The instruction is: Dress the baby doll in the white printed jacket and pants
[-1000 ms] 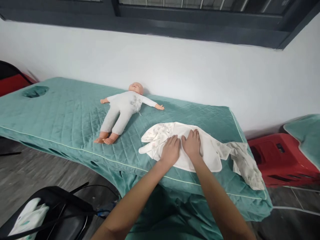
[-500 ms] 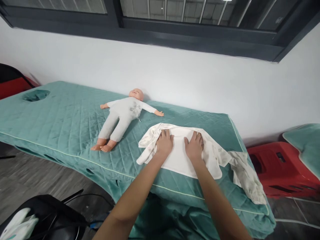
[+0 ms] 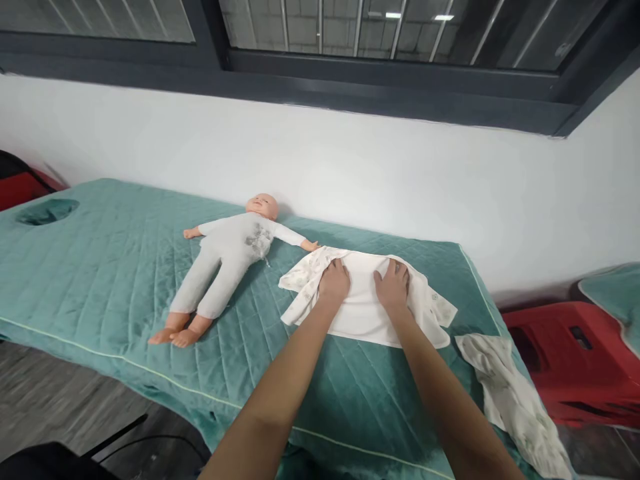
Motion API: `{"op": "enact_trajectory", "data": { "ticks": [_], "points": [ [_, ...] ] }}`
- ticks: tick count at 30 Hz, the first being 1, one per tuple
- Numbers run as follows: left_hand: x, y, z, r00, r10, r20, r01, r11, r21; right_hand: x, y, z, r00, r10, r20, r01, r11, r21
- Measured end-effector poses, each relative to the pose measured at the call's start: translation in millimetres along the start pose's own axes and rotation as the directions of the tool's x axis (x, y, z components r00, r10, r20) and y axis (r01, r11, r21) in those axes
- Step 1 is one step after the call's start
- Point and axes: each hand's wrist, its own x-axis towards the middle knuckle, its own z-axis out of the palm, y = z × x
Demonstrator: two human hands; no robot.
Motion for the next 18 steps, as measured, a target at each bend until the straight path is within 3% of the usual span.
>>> {"op": "enact_trajectory", "data": {
  "ticks": [6,18],
  "points": [
    [11,-1,6.7,1.0,0.002,-0.021,-0.002,1.0,0.003,2,4,13,0.998,-0.042,-0.055,0.045,0.998,0.04],
    [15,4,3.2,0.995,0.064,-0.073,-0.063,0.998,0.016,3,7,22,0.998,-0.064,0.019,0.062,0.994,0.089]
  ]
}}
